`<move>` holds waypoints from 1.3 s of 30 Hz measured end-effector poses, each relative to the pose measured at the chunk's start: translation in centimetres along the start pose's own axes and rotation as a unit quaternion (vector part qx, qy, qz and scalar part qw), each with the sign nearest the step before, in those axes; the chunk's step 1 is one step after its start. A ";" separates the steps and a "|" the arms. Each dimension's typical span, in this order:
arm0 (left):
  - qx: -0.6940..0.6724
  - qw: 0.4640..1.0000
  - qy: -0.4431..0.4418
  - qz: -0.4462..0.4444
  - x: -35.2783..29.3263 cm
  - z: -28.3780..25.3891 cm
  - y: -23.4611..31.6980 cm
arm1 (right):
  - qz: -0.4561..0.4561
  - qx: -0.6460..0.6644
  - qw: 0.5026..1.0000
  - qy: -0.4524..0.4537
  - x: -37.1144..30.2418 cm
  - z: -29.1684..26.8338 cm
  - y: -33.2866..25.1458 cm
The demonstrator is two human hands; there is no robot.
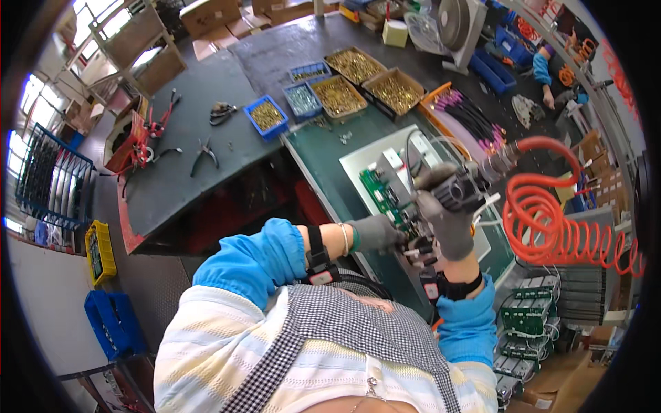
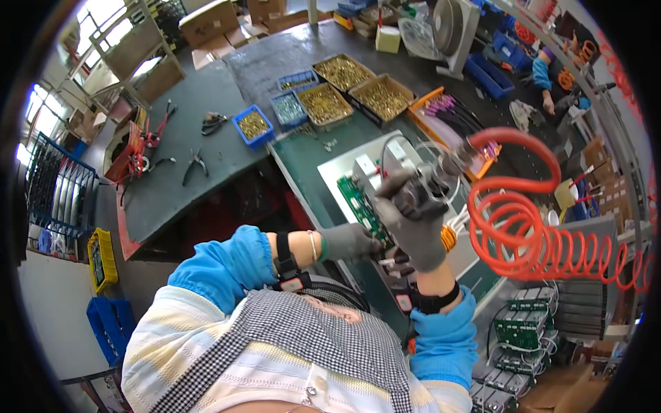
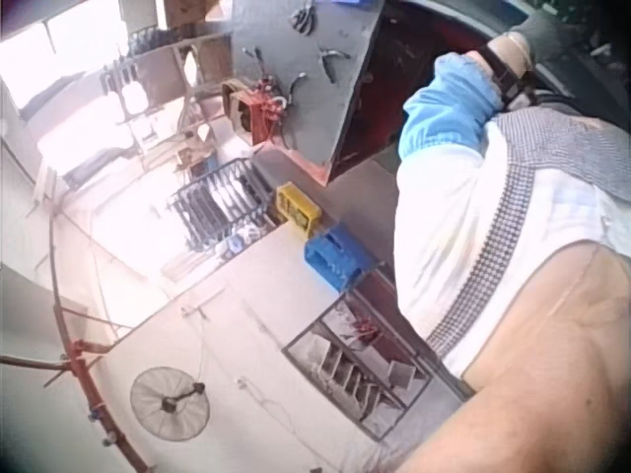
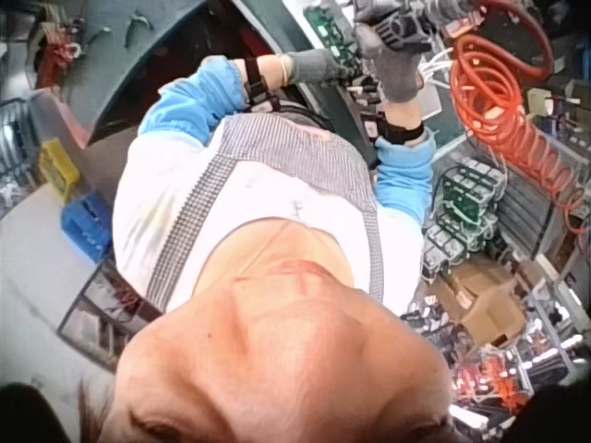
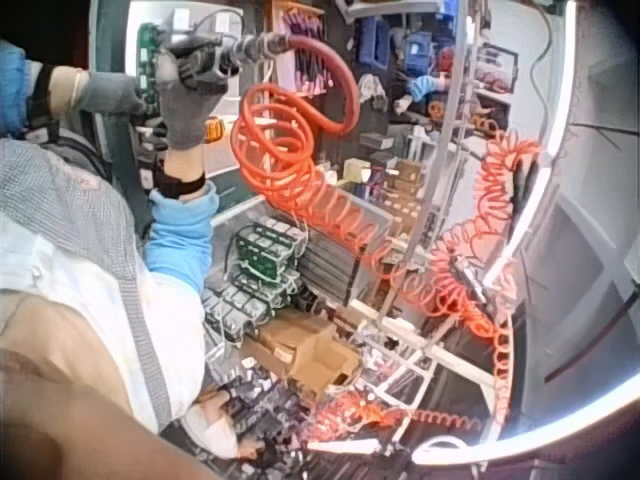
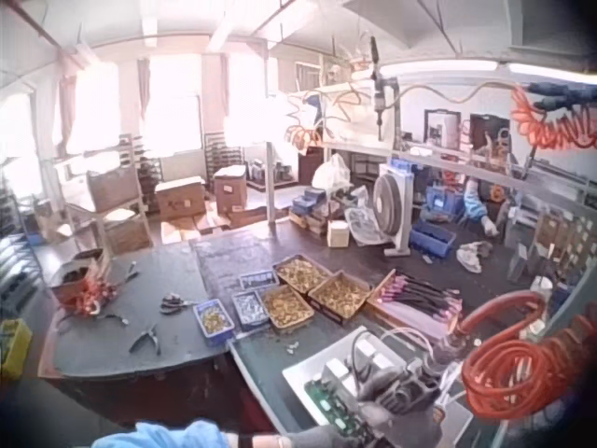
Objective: The user is assembling electronic components onto a metal chassis using power screwdrivers and manual tools.
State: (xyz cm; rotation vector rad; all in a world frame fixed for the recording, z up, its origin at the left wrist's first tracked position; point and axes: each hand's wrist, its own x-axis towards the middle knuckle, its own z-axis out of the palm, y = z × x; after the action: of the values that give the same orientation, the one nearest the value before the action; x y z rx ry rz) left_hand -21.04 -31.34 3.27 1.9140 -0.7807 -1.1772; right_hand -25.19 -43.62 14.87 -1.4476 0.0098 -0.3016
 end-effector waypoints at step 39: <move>-0.363 0.847 -0.273 0.276 2.3 -27.9 5.6 | 0.062 -0.195 0.977 -0.056 1.5 11.8 -5.2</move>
State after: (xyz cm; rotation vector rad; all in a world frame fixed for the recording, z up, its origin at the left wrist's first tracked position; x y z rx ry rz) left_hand 4.70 -28.51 15.31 0.6585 -0.9146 -1.3759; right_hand -22.55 -32.87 21.74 -1.8447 0.0712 -0.1169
